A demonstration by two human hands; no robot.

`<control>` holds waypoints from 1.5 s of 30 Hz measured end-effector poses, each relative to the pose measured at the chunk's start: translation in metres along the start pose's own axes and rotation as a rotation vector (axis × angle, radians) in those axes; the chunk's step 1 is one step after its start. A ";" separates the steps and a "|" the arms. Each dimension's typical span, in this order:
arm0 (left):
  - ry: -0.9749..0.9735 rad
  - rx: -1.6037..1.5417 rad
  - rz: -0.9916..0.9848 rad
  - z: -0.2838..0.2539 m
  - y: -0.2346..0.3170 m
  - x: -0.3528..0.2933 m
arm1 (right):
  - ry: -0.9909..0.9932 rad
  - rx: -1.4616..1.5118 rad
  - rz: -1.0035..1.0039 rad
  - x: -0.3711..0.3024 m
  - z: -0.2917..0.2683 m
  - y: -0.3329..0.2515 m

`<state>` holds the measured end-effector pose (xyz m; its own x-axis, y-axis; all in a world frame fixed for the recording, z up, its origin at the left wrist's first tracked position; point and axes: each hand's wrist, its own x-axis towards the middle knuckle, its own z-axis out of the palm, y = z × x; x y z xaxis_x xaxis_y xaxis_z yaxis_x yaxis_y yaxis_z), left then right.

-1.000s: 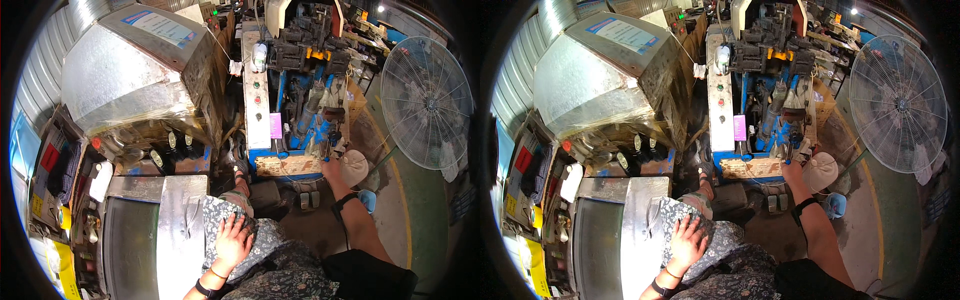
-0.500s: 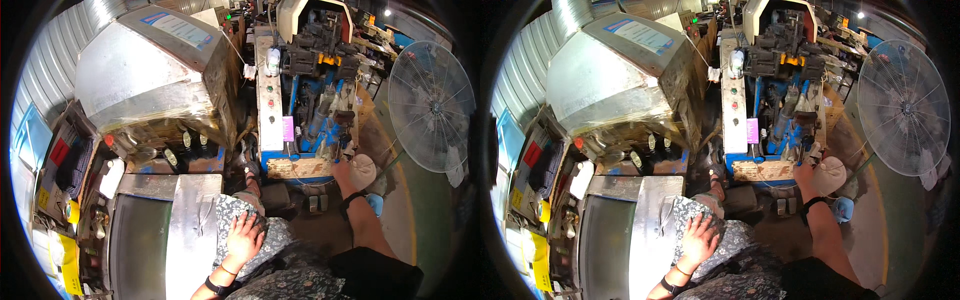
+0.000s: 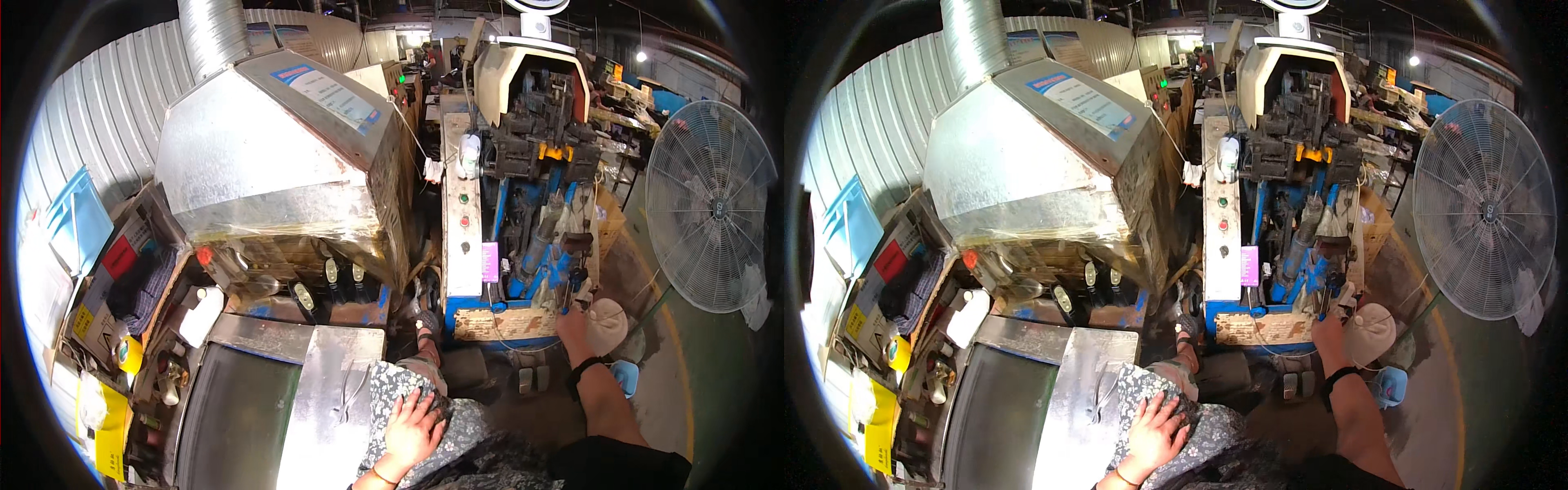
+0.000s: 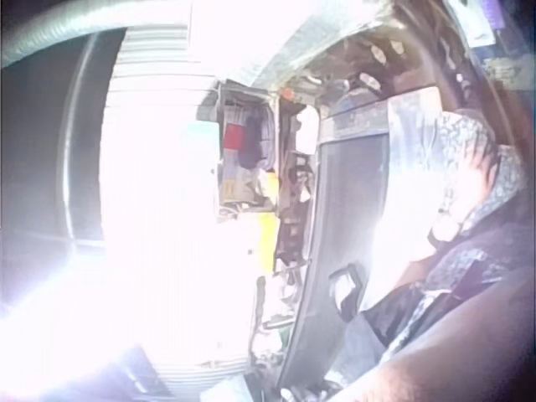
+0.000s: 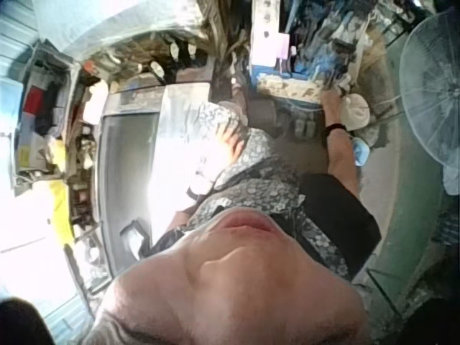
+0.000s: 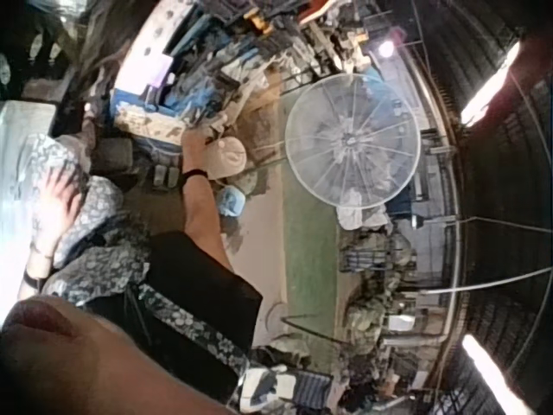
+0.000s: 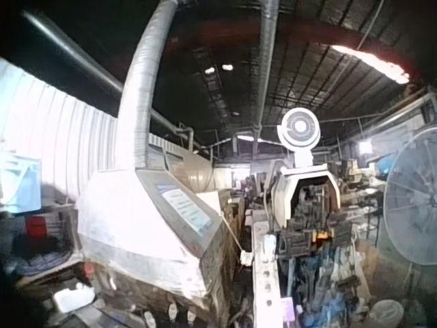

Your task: Assembling shoe components using factory machinery and conveyor belts.

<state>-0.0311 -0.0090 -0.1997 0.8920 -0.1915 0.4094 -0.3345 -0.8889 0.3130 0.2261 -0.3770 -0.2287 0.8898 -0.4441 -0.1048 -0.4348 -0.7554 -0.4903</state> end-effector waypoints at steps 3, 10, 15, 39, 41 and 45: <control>0.002 0.000 -0.005 0.000 -0.001 0.002 | 0.045 -0.032 -0.034 -0.013 -0.009 -0.010; -0.027 0.019 -0.010 0.007 -0.004 0.002 | 0.089 -0.092 -0.089 -0.001 0.009 0.005; 0.011 0.021 -0.002 0.011 -0.003 0.004 | 0.101 -0.013 -0.146 -0.009 0.003 0.000; -0.019 0.008 -0.002 0.003 0.001 0.000 | 0.128 -0.013 -0.137 -0.002 0.015 0.012; -0.031 0.002 -0.020 0.007 -0.001 -0.001 | 0.103 0.031 -0.069 -0.004 0.011 0.004; -0.050 -0.008 -0.007 0.004 -0.002 0.009 | 0.140 0.052 -0.122 0.008 0.011 0.010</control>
<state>-0.0214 -0.0110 -0.2002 0.9083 -0.2060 0.3640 -0.3303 -0.8872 0.3222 0.2309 -0.3826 -0.2440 0.9061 -0.4158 0.0777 -0.3136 -0.7836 -0.5363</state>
